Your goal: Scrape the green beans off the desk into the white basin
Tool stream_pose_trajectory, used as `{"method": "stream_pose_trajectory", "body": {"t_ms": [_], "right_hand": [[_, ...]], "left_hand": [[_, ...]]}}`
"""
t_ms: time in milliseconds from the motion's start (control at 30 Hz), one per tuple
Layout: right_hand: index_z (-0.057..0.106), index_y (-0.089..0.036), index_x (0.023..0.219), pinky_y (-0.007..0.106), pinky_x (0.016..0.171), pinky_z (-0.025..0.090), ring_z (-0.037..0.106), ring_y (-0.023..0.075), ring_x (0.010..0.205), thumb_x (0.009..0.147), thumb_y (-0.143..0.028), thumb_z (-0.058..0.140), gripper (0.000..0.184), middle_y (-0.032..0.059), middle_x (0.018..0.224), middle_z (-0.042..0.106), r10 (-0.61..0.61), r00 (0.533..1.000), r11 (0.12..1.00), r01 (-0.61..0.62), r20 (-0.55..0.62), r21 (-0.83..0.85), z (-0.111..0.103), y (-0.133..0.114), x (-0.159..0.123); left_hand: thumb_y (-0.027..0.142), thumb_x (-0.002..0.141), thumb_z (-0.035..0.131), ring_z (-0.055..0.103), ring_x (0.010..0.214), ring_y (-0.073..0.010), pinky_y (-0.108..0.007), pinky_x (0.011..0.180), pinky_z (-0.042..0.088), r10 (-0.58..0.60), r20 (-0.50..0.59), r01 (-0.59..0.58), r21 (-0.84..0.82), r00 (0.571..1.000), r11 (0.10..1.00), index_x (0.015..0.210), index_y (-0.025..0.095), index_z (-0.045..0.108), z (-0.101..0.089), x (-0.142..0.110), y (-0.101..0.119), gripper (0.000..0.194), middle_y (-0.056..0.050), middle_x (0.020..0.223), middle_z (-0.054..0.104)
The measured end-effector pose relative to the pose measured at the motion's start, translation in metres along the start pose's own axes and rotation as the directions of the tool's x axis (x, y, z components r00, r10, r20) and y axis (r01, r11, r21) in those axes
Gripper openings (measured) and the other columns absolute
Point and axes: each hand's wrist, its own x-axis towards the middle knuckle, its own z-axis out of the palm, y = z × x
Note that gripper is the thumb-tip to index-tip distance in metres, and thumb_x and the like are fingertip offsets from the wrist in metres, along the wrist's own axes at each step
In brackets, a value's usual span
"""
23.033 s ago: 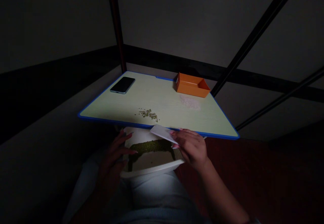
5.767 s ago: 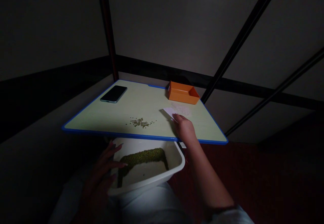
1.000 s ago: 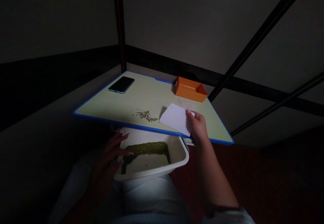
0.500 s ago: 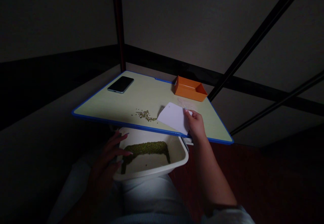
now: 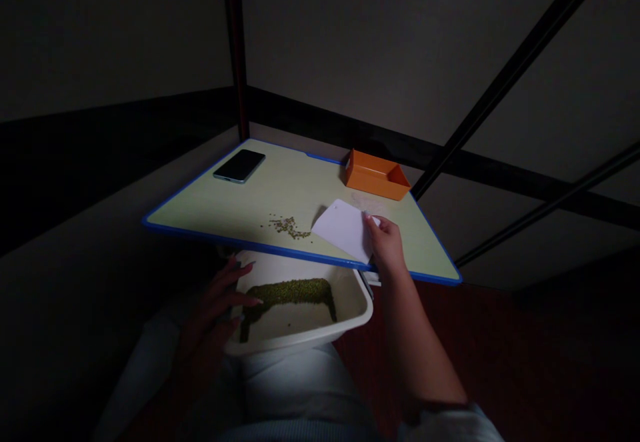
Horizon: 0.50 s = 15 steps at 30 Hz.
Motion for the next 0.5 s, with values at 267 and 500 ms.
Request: {"method": "stream_pose_trajectory", "body": {"t_ms": [267,500], "right_hand": [[0.067,-0.014,0.072,0.025,0.046,0.03,0.045,0.0113,0.048,0.062,-0.063,0.073,0.05,-0.0026,0.052,0.054,0.0,0.999,1.0,0.0,0.036,-0.003,0.0074,-0.0015,0.0044],[0.067,-0.015,0.071,0.025,0.047,0.03,0.041,0.0095,0.047,0.065,-0.059,0.072,0.045,-0.0039,0.052,0.052,-0.008,0.999,1.0,0.008,0.037,0.026,0.0065,0.0032,0.0057]], "left_hand": [[0.029,0.084,0.056,0.036,0.145,-0.0296,-0.053,0.121,0.023,-0.002,-0.007,0.003,0.008,1.0,1.0,0.089,0.027,0.073,0.0002,0.001,0.0016,0.018,-0.002,0.137,0.062],[0.024,0.086,0.056,0.034,0.146,-0.0273,-0.049,0.121,0.024,0.022,0.014,-0.022,-0.017,1.0,1.0,0.094,0.027,0.072,0.0,-0.0004,0.0021,0.019,-0.001,0.14,0.059]]}}
